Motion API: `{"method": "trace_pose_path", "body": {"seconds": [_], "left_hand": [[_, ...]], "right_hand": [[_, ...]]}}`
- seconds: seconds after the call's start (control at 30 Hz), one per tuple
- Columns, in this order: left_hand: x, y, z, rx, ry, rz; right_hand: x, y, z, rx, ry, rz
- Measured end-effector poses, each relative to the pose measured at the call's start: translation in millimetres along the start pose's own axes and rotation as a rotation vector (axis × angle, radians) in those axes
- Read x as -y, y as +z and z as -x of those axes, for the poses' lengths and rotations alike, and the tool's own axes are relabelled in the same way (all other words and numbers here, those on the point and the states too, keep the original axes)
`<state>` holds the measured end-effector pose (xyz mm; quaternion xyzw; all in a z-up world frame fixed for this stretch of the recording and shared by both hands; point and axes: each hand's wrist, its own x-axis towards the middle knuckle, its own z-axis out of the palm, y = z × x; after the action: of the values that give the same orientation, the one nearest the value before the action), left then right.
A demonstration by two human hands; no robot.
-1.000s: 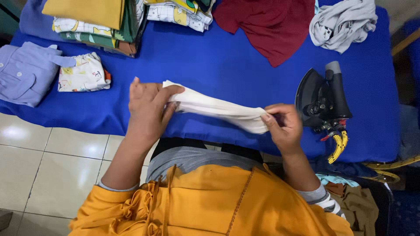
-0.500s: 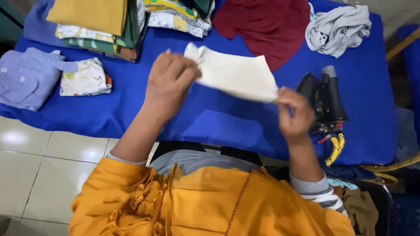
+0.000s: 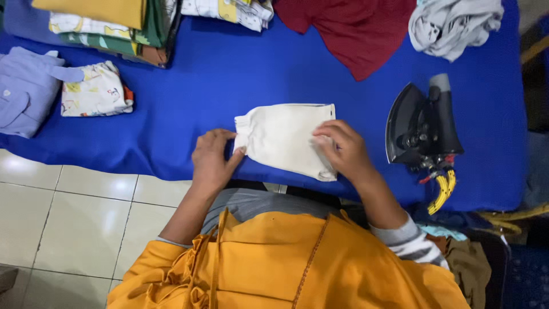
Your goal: The person irons a pair of light blue shorts, a pair of white shorts, and a maroon t-shirt by hand using an iron on a blue surface, and then stacks them.
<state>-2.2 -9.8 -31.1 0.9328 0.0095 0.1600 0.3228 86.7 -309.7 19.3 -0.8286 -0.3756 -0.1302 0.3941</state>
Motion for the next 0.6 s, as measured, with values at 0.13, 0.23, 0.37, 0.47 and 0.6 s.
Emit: {"method": "trace_pose_path", "body": {"seconds": [0.13,0.23,0.37,0.47,0.6], "left_hand": [[1,12,-4,-0.031,0.071,0.043],[1,19,-5,-0.019,0.151,0.059],[3,11,-2,0.034,0.197,0.214],[-1,-3,-7,0.123,0.201,0.250],[0,1,-14,0.205,0.328,0.094]], "right_hand": [[13,49,-42,0.138,-0.123,-0.014],[28,71,-65,0.242,-0.185,-0.023],[17,83,-67,0.431,-0.196,0.077],[33,64,-62,0.408,-0.224,0.017],[65,28,-49,0.451,-0.116,-0.122]]}}
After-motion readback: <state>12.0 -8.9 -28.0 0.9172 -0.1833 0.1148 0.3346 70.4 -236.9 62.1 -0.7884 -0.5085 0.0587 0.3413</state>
